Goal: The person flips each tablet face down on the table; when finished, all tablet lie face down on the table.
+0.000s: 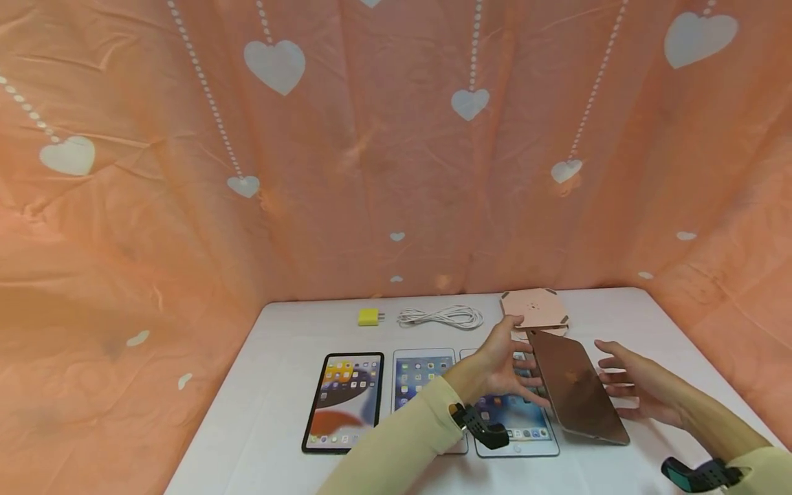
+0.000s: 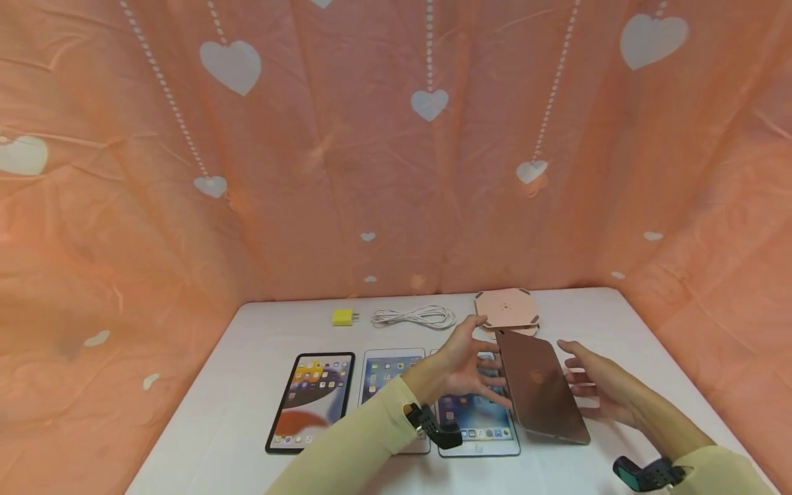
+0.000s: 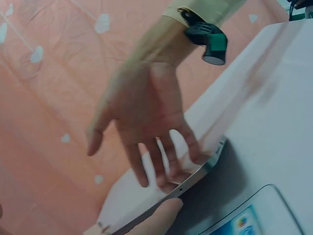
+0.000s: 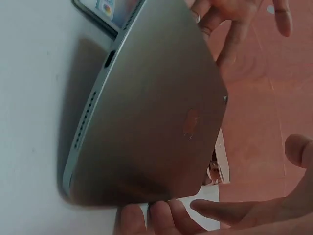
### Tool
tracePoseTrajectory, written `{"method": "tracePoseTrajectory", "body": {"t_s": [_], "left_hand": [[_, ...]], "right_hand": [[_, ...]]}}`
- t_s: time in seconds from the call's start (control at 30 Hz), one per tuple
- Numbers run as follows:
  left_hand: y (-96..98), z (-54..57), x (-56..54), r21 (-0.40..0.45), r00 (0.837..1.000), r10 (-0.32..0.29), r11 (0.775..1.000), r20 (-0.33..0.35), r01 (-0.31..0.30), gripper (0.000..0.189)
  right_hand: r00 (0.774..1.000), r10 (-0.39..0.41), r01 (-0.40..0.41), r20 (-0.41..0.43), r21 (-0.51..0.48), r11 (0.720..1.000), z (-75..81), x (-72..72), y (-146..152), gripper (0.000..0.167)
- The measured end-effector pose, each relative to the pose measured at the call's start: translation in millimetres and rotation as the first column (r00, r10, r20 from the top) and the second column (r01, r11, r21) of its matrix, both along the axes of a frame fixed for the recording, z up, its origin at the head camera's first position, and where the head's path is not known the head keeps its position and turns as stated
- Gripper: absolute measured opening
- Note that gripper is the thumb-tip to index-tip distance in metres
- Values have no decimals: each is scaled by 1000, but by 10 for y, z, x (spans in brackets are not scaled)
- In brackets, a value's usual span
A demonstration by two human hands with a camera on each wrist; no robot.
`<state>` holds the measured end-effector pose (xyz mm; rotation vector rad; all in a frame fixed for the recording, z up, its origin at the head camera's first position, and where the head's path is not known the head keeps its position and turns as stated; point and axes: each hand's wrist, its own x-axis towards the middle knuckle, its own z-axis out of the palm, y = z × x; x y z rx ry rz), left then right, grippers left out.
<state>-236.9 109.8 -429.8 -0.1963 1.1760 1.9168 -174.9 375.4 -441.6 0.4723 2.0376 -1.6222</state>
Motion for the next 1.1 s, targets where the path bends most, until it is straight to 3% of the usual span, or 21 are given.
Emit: {"method": "tracePoseTrajectory", "body": {"t_s": [0.27, 0.57, 0.93, 1.1], "left_hand": [[223, -170, 144, -17, 997, 73, 997, 10, -73, 85], [409, -204, 211, -70, 990, 140, 988, 33, -138, 81], [386, -139, 205, -95, 994, 111, 990, 17, -109, 81], [235, -114, 200, -53, 999, 42, 998, 1, -42, 71]], "right_hand": [[1000, -2, 0, 28, 72, 997, 24, 46, 117, 111], [999, 0, -4, 36, 97, 995, 43, 52, 229, 111], [999, 34, -35, 13, 123, 992, 44, 52, 249, 109], [996, 86, -85, -3, 167, 982, 81, 54, 285, 108]]}}
